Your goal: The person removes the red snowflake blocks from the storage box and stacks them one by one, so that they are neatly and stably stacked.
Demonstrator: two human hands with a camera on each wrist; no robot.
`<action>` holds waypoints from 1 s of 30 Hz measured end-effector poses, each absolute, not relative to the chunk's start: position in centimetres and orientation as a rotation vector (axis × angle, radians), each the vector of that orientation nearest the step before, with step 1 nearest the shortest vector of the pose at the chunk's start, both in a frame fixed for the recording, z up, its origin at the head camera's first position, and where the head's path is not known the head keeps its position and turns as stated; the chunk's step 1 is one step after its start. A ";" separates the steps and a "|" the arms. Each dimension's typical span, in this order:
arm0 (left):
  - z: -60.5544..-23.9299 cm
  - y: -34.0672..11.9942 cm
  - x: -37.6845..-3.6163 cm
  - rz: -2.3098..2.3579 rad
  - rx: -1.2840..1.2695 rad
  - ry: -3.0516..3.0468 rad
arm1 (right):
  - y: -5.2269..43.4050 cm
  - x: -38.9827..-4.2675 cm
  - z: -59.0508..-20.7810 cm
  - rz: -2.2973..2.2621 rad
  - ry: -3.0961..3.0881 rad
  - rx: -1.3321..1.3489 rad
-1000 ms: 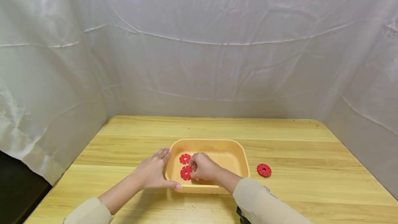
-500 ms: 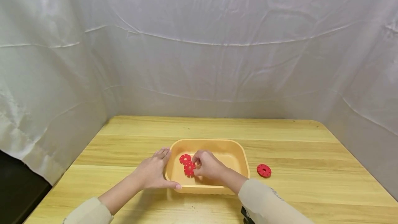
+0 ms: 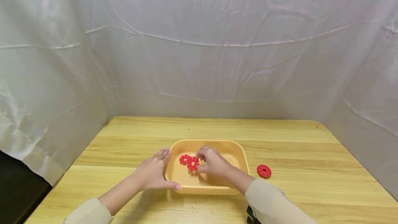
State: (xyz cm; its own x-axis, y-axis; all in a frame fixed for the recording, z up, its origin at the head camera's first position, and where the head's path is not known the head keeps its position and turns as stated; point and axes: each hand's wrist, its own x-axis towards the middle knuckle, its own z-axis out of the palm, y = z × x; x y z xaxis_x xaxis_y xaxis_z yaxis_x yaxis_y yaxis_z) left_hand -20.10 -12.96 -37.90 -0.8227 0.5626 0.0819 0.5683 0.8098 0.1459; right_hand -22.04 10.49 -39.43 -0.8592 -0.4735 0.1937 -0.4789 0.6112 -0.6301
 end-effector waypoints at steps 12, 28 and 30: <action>-37.9 -12.9 -20.1 -0.251 -0.919 -2.956 | 11.5 -21.9 -39.4 1.007 -2.719 0.896; -37.9 -12.9 -20.0 -0.259 -0.921 -2.954 | 13.6 -21.3 -38.9 1.025 -2.555 0.944; -37.9 -12.9 -20.0 -0.259 -0.918 -2.959 | 13.9 -21.4 -39.0 1.022 -2.503 0.972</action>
State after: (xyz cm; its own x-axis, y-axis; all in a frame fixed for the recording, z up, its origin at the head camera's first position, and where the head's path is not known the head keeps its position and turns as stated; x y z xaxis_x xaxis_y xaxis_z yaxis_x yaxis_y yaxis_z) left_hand -20.02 -12.94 -37.94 -0.8252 0.5591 0.0801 0.5645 0.8119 0.1488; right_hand -21.36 13.93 -39.01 -0.7394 -0.4842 0.4679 -0.6733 0.5265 -0.5191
